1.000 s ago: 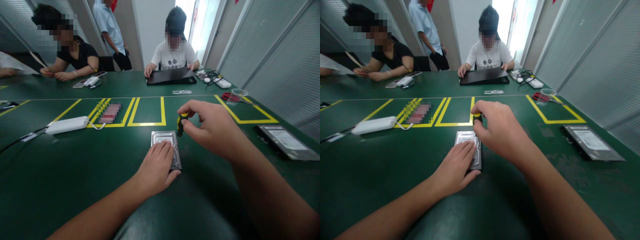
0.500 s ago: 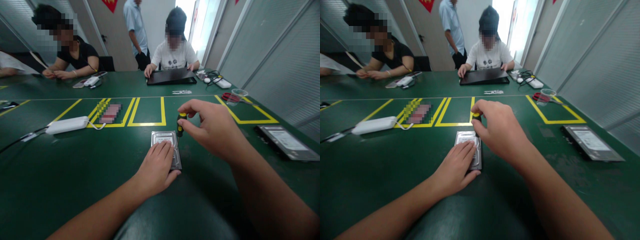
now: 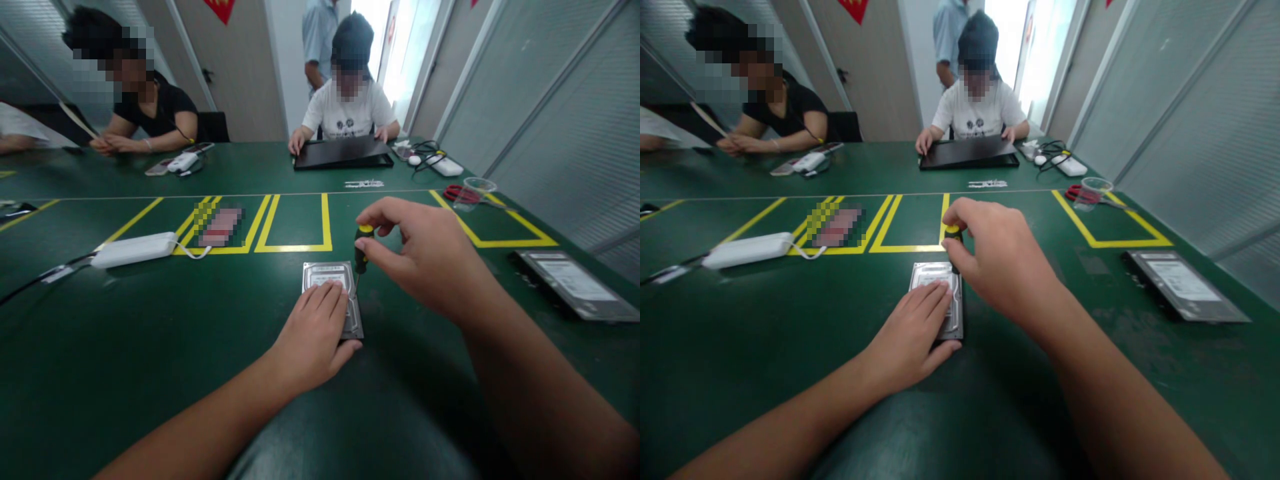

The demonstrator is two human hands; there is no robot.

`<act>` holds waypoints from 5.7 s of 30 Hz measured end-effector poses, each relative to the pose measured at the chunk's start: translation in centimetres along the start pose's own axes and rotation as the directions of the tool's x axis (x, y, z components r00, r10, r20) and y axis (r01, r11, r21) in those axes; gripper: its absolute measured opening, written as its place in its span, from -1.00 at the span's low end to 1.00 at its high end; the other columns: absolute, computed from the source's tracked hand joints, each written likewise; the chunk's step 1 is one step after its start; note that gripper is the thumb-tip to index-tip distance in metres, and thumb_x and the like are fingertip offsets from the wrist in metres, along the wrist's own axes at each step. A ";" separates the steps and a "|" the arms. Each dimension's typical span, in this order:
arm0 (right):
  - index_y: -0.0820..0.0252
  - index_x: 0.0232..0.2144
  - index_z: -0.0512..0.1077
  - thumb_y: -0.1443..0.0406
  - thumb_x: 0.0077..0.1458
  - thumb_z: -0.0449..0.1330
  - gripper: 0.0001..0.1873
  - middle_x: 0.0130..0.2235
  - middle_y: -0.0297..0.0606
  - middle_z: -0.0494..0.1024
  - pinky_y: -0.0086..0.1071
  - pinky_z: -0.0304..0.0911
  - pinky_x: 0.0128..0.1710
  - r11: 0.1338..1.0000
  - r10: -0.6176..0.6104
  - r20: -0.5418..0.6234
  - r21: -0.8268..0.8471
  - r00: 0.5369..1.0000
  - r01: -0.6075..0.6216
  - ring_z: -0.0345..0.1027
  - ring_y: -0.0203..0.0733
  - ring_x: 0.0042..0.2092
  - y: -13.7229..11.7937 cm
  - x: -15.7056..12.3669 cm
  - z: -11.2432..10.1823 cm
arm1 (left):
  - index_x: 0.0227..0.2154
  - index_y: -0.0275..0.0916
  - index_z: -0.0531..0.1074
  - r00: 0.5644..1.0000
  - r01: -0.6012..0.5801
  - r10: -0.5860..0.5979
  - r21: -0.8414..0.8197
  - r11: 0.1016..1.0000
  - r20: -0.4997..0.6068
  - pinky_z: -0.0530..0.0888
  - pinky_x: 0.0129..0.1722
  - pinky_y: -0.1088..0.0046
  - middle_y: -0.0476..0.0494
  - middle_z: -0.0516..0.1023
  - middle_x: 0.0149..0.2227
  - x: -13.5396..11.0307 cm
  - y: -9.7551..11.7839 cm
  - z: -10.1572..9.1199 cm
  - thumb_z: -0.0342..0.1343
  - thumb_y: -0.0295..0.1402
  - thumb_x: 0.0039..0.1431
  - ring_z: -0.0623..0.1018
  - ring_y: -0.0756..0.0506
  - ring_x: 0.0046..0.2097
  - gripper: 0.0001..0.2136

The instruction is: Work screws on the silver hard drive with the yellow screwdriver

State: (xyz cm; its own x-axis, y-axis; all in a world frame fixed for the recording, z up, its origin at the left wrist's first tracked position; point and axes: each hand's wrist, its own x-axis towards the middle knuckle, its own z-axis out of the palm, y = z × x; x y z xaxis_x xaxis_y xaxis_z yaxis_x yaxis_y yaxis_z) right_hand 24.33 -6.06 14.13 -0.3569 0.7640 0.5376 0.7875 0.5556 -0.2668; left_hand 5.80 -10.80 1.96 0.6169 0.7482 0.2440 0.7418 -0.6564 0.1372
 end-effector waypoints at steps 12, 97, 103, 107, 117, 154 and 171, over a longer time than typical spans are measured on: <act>0.18 -0.25 0.49 0.24 0.11 0.27 -0.84 -0.27 -0.26 0.53 -0.33 0.19 -0.23 1.000 -0.024 -0.001 0.003 1.000 0.024 0.37 -0.16 -0.22 0.2 0.1 0.6 | 0.24 -0.47 0.22 1.000 -0.002 0.002 -0.003 1.000 -0.005 0.18 0.33 0.02 -0.45 0.28 0.29 0.1 0.0 -0.1 0.15 -0.06 0.21 0.23 -0.36 0.33 -0.31; 0.16 -0.19 0.55 0.35 0.13 0.13 -0.77 -0.20 -0.25 0.60 -0.34 0.23 -0.27 0.999 0.007 -0.025 0.039 1.000 -0.006 0.40 -0.19 -0.27 0.0 0.0 0.8 | 0.25 -0.48 0.23 1.000 0.005 -0.005 0.006 1.000 0.015 0.15 0.35 0.04 -0.45 0.28 0.29 0.1 0.1 -0.2 0.13 -0.06 0.22 0.22 -0.36 0.34 -0.32; 0.16 -0.20 0.53 0.33 0.16 0.15 -0.81 -0.20 -0.25 0.58 -0.35 0.21 -0.30 0.999 0.000 -0.017 0.036 1.000 0.001 0.39 -0.19 -0.25 0.0 0.1 0.8 | 0.25 -0.48 0.22 1.000 0.007 -0.007 0.004 1.000 0.021 0.15 0.35 0.04 -0.45 0.27 0.30 0.1 0.1 -0.2 0.13 -0.06 0.22 0.22 -0.36 0.34 -0.31; 0.17 -0.16 0.52 0.35 0.16 0.13 -0.77 -0.17 -0.25 0.59 -0.35 0.21 -0.30 0.999 -0.002 -0.011 0.039 1.000 0.002 0.40 -0.19 -0.24 -0.1 0.1 0.8 | 0.25 -0.49 0.22 1.000 0.006 -0.006 0.006 1.000 0.020 0.16 0.34 0.03 -0.45 0.28 0.29 0.1 0.1 -0.2 0.13 -0.06 0.22 0.22 -0.37 0.34 -0.31; 0.21 -0.22 0.51 0.33 0.13 0.19 -0.84 -0.23 -0.24 0.57 -0.36 0.19 -0.30 0.999 -0.025 -0.027 0.030 0.999 0.026 0.37 -0.20 -0.26 0.2 0.0 0.9 | 0.25 -0.50 0.22 1.000 0.003 -0.003 0.008 1.000 0.019 0.16 0.34 0.03 -0.46 0.27 0.30 0.1 0.1 -0.1 0.14 -0.06 0.22 0.22 -0.36 0.33 -0.30; 0.18 -0.28 0.50 0.33 0.11 0.18 -0.88 -0.31 -0.27 0.54 -0.34 0.15 -0.32 1.000 -0.005 -0.038 0.012 0.999 0.005 0.34 -0.22 -0.32 0.1 0.1 0.7 | 0.24 -0.50 0.24 1.000 0.007 -0.007 0.004 1.000 0.022 0.17 0.34 0.02 -0.46 0.28 0.29 0.1 0.0 -0.2 0.14 -0.07 0.22 0.22 -0.37 0.33 -0.31; 0.16 -0.27 0.49 0.32 0.14 0.16 -0.88 -0.26 -0.26 0.55 -0.33 0.17 -0.27 0.999 -0.010 -0.050 0.035 0.999 0.012 0.36 -0.19 -0.27 0.2 0.1 0.8 | 0.25 -0.46 0.22 1.000 0.002 -0.002 -0.002 1.000 0.007 0.17 0.34 0.01 -0.46 0.27 0.29 0.1 0.0 0.0 0.14 -0.07 0.21 0.22 -0.37 0.34 -0.31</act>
State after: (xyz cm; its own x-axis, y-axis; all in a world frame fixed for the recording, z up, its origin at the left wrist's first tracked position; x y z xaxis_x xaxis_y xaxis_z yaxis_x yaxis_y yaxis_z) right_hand 24.05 -5.68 13.51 -0.3394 0.7409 0.5795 0.7649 0.5760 -0.2884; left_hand 5.86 -10.76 1.99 0.6170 0.7505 0.2368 0.7427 -0.6548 0.1401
